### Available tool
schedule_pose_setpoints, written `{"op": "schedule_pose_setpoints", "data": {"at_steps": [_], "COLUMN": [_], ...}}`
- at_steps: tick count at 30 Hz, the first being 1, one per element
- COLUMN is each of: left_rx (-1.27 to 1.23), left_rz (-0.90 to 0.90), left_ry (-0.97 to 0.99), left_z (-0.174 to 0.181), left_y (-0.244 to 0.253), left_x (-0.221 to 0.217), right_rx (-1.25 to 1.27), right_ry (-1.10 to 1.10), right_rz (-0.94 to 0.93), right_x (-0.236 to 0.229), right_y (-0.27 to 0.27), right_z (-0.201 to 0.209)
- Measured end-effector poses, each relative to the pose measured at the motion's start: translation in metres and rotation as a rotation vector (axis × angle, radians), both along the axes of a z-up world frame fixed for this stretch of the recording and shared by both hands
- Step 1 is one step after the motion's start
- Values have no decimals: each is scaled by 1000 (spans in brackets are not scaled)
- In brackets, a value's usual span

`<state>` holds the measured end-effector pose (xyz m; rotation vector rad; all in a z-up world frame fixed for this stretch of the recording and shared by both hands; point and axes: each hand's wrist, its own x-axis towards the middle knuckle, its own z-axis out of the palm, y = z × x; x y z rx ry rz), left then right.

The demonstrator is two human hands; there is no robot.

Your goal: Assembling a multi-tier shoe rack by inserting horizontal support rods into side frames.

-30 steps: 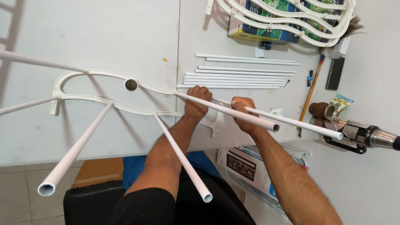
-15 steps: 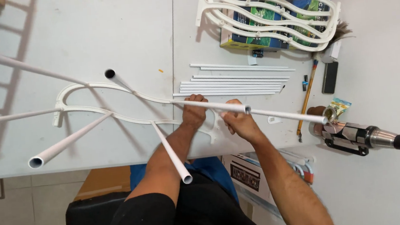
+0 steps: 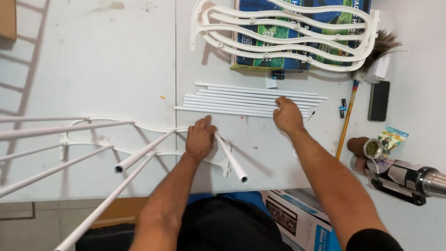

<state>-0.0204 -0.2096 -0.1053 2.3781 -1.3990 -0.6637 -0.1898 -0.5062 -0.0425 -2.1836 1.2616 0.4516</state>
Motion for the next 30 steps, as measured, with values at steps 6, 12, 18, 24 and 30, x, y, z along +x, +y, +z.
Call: {"op": "schedule_pose_setpoints", "data": {"at_steps": [6,12,18,24,30], "left_rx": [63,-1,-53,64,50], "left_rz": [86,203,241,263,151], "left_ry": [147,89,122,192,55], "left_z": [38,42,80,75,37], "left_y": [-9,5,44,88,124], "left_x": [0,-9,-29,-44,-40], "right_rx": [-337,-391,-254,-376,-537], "right_ry": [30,108,26,-400,-312], "right_rz": [413,533,450,447,156], "right_x": [-30,-40,-37,-60,-96], "right_y": [-73,-98,-108,-84,11], "right_z": [-67,-82,-77,-43,29]}}
